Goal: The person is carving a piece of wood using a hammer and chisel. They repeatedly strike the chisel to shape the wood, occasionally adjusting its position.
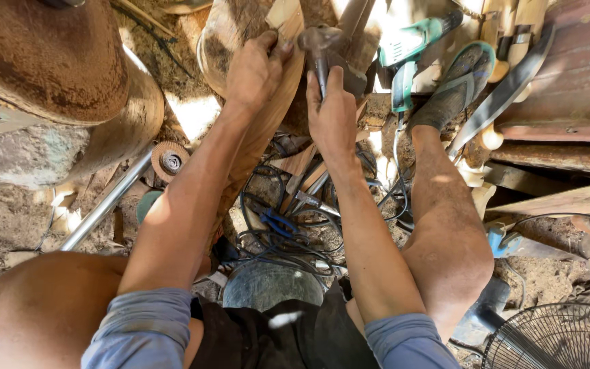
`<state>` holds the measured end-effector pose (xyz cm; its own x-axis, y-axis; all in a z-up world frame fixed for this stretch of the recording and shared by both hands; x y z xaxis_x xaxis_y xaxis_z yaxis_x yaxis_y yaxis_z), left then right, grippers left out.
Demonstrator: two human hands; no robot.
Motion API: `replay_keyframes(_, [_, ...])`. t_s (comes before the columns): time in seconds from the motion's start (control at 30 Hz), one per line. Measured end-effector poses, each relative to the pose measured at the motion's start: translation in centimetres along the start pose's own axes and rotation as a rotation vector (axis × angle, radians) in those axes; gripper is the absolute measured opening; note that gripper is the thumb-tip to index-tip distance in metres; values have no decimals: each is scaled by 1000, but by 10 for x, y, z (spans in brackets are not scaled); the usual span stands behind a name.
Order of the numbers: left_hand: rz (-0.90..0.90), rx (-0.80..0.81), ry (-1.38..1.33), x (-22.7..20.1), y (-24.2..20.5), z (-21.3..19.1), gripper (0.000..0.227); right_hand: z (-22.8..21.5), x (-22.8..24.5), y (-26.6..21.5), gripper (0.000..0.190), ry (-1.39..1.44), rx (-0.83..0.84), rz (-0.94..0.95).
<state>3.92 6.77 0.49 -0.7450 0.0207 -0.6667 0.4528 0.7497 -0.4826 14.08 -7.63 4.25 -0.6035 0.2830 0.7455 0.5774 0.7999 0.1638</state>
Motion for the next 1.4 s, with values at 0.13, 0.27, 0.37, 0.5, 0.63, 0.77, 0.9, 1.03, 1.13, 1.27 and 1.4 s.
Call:
replay_keyframes(0.13, [119,-85,-12,-1,6,-2,35,1,-5,-8,32,-17,-18,17])
replay_keyframes(0.27, [233,-134,-21,-4,3,1,37,-5,-3,-22,29,22,-120,-28])
replay_keyframes(0.37, [55,-15,-22,3,11,8,39,0,14,-16,30,99,-143,-168])
replay_keyframes(0.5, [-28,3,-15,7,8,5,43,10,-5,-12,30,-50,-14,10])
replay_keyframes(0.63, [197,-112,-32,-8,-10,-5,38,-4,0,-23,29,38,-129,-22])
replay_keyframes(0.77, [78,-68,-46,-6,-4,-7,38,9,1,-14,29,27,13,37])
replay_keyframes(0.9, [154,-121,-78,-17,-3,-14,34,2,3,-10,31,-73,-45,-17])
replay_keyframes(1.03, [242,-166,-44,-13,-16,-11,30,-2,6,-32,31,-15,-109,-80])
replay_keyframes(1.13, [121,-89,-14,-15,-2,-9,32,8,-2,-18,31,-56,2,5])
replay_keyframes(1.27, [72,-73,-26,-6,0,-3,36,10,-11,-20,29,-21,-36,42])
replay_keyframes(1.4, [117,-100,-4,-7,-1,1,37,8,-14,-25,29,-9,-25,57])
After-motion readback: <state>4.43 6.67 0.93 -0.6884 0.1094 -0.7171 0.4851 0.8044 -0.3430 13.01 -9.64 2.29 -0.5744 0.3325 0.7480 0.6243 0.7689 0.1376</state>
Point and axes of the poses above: each hand's wrist, its own y-axis towards the middle knuckle, its own z-axis out of the palm, x = y × z, the point moved 10 cm from there along y, towards the middle knuckle, and after that the axes turned 11 degrees about -z, right-handed, at the moved point
